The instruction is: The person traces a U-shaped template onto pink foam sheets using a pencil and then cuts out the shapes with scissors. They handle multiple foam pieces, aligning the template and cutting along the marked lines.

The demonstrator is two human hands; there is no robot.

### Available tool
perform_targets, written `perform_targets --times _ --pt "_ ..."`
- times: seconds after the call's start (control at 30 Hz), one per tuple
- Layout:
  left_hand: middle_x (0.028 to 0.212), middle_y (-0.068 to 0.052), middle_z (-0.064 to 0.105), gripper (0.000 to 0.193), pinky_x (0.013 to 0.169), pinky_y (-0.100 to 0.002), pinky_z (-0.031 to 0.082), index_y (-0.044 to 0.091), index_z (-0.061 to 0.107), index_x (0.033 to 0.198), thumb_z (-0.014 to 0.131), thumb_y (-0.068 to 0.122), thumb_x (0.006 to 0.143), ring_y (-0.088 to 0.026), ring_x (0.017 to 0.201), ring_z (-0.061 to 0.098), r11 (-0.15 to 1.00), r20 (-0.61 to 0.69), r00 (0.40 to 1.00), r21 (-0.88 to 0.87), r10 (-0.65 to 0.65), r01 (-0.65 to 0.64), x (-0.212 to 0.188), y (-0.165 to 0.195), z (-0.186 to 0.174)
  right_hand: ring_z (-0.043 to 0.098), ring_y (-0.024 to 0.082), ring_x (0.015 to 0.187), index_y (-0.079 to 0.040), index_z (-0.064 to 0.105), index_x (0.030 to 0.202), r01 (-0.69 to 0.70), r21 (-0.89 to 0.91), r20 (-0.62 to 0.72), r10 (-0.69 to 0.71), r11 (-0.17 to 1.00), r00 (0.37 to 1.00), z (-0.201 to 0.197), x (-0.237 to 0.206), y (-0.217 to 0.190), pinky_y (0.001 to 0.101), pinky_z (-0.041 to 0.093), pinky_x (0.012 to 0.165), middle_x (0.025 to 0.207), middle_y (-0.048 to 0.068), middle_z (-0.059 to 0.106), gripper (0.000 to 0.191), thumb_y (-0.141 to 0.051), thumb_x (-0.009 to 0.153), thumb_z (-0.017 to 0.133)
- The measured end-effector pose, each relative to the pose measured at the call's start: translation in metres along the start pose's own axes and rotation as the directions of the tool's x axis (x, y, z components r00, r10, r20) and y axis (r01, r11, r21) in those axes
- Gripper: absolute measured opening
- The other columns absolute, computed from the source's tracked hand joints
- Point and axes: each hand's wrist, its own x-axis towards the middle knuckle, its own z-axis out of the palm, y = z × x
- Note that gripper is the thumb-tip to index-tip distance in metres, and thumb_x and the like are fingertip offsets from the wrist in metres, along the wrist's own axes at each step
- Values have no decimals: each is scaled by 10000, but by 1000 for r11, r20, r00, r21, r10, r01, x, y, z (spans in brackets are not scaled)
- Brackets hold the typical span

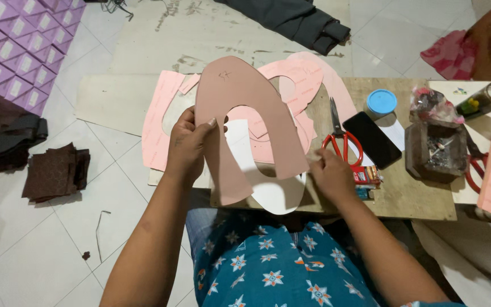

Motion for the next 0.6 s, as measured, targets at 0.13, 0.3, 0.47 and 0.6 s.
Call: perform_targets --times 0.13,0.3,0.47,0.6 --pt "1081 -136 716 350 849 -292 574 -53 556 1292 616 134 1002 -165 936 692 999 -16 1000 -50 -21 20 -7 -7 3 654 376 1003 -40 686 1196 95 -205 -256 -147 974 955 -22 7 17 476 521 858 1066 198 676 420 -321 889 743" --pt "1081 -150 729 325 902 -315 572 -48 552 1259 621 111 984 -195 978 705 993 -36 999 -112 -39 35 -13 -21 5 621 412 1056 5 654 1173 -90 -337 -129 48 937 990 -38 19 16 497 501 908 1106 235 641 530 -393 848 782" --pt "1151 -148 708 323 948 -335 565 -18 541 1256 602 66 950 -205 1045 695 982 -29 998 -183 -49 43 -19 -31 10 667 410 1045 13 682 1128 -157 -377 -84 135 913 987 -43 34 9 505 536 894 1107 230 696 525 -417 847 792" --pt "1165 -129 692 339 912 -332 570 9 558 1267 597 64 935 -191 1037 687 971 -18 997 -226 -80 74 -21 -34 12 671 395 1013 -22 689 1183 -165 -240 -79 150 957 985 -49 42 9 494 530 865 1089 227 715 576 -410 779 822"
